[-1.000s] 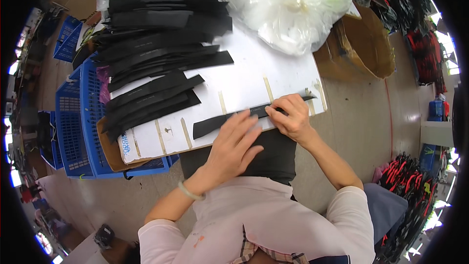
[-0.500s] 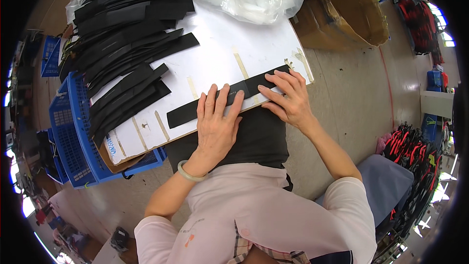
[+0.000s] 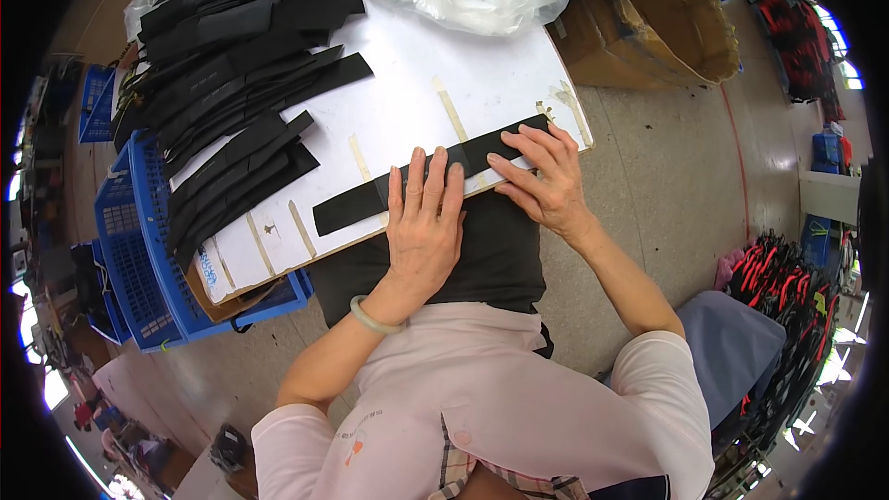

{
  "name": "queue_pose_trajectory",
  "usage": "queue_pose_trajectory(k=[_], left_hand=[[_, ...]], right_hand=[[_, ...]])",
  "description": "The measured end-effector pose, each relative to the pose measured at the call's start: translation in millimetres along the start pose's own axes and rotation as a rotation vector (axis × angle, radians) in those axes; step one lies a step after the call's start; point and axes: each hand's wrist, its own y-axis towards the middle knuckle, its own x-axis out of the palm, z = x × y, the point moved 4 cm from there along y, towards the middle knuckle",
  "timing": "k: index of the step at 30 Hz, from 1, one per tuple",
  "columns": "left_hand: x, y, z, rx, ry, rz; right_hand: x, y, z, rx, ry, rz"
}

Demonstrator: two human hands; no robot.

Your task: Sticking small white labels onto black nylon straps at a factory assembly bench.

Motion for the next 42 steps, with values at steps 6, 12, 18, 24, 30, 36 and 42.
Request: queue_pose_trajectory(k=[6,12,18,24,30,36,42], left_hand=[[5.3,-2.0,-2.1,0.030,0.056,0.051],[9.2,-1.9,-1.8,0.028,0.106,0.127],[8.4,-3.3,-2.4,0.051,0.069,0.162],[9.0,-4.2,-4.4,0.056,0.052,0.167],[8.6,-4.5,-4.1,0.052,0.040,0.160],[9.3,-4.8,-4.4,0.076,0.083,0.152],[17.8,-16.8,-11.3,0.027,0.057,0.176]], right_hand=[[1.6,1.0,0.1,-0.005,0.000,0.027],[0.2,0.9,0.3,-0.027,-0.022,0.017],[2.3,0.1,0.8,-0.020,-0.025,0.020],[4.6,-1.7,1.7,-0.025,-0.027,0.014],[3.8,-1.7,1.7,-0.035,-0.033,0.015],[-10.5,20.5,-6.4,0.171,0.235,0.044],[48.6,115.7,-93.8,-0.132,0.427,-0.204]])
